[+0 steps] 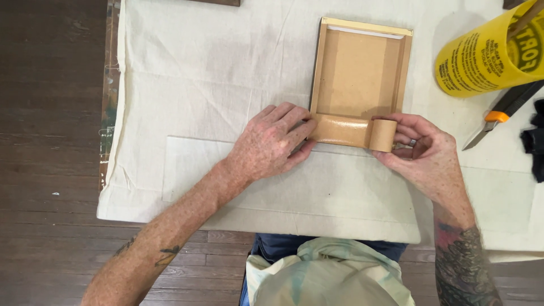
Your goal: Lining a small wooden frame with brown paper using a utility knife and adhesive brush
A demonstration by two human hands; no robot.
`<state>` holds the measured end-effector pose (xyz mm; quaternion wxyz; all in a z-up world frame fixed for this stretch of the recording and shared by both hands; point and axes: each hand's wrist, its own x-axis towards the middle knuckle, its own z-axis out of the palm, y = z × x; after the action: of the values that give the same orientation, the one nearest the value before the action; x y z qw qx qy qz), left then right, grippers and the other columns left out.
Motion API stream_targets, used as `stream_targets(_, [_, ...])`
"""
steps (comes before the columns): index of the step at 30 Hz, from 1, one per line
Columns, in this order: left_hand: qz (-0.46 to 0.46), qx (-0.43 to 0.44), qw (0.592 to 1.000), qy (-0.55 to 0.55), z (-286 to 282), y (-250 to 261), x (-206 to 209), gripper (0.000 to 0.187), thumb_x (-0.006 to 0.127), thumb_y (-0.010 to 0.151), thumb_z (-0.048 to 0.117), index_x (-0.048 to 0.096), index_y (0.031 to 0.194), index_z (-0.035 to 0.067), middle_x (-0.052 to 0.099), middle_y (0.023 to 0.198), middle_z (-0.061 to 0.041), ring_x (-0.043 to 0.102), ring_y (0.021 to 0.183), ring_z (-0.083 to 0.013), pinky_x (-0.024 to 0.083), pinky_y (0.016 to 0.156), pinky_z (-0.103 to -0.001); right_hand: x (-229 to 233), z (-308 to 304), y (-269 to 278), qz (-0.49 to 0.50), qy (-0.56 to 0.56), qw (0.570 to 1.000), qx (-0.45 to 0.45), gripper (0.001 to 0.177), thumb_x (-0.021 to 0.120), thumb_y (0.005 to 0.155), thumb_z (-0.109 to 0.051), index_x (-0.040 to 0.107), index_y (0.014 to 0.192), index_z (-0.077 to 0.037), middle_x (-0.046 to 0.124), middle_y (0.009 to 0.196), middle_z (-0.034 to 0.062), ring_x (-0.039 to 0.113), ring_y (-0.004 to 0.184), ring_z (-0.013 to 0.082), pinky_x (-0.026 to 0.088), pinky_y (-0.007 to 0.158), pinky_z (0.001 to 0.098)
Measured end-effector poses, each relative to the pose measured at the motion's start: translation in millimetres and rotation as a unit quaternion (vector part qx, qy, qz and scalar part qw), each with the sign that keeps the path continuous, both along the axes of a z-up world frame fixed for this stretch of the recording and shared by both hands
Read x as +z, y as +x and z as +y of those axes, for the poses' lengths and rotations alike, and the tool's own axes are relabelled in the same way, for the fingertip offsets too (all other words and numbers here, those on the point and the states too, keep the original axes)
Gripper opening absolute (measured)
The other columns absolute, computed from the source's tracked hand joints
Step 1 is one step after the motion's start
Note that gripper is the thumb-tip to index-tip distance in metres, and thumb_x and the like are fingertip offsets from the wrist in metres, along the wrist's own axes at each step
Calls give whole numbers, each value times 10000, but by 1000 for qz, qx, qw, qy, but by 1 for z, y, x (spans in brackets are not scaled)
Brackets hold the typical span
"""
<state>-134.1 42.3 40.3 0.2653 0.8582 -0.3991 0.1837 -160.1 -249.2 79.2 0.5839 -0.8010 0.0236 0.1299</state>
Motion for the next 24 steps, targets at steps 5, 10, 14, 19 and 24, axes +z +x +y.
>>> stream_targets(5, [8, 24, 1000, -12, -2, -7, -2, 231, 712, 972, 193, 661, 1126, 29, 625, 1072, -112, 615, 941, -299, 524, 746, -412, 1, 0, 1, -1, -17, 1000, 4, 602, 784, 752, 69, 580, 1313, -5, 699, 1254, 177, 676, 1094, 186, 597, 963, 294])
stream_targets(10, [-1, 33, 999, -13, -2, -8, -3, 240, 730, 968, 189, 670, 1142, 34, 636, 1078, -101, 629, 941, -282, 534, 747, -395, -1, -1, 1, 4, -15, 1000, -2, 588, 780, 757, 68, 584, 1307, 0, 700, 1249, 175, 670, 1083, 177, 591, 958, 284])
stream_targets(14, [-9, 26, 1000, 15, -2, -7, -4, 233, 690, 999, 206, 661, 1140, 23, 618, 1170, -107, 606, 1040, -293, 523, 801, -398, -4, -2, 1, 17, 14, 1000, -11, 600, 773, 760, 82, 573, 1320, 4, 699, 1217, 170, 658, 1051, 174, 587, 944, 282])
stream_targets(19, [-88, 28, 995, 40, -4, -5, -11, 151, 703, 1027, 196, 733, 1048, 50, 675, 1240, -65, 637, 1139, -229, 521, 852, -348, -1, -1, 1, 14, -13, 1000, -10, 608, 785, 749, 76, 580, 1318, 10, 704, 1225, 168, 662, 1037, 165, 593, 915, 274])
stream_targets(24, [-64, 7, 998, 6, 0, -4, -11, 176, 713, 1028, 190, 706, 1112, 36, 698, 1240, -90, 693, 1148, -246, 566, 885, -362, -4, -3, 0, 19, 6, 1000, -12, 601, 782, 755, 76, 579, 1316, 7, 702, 1193, 168, 646, 1002, 154, 583, 912, 269])
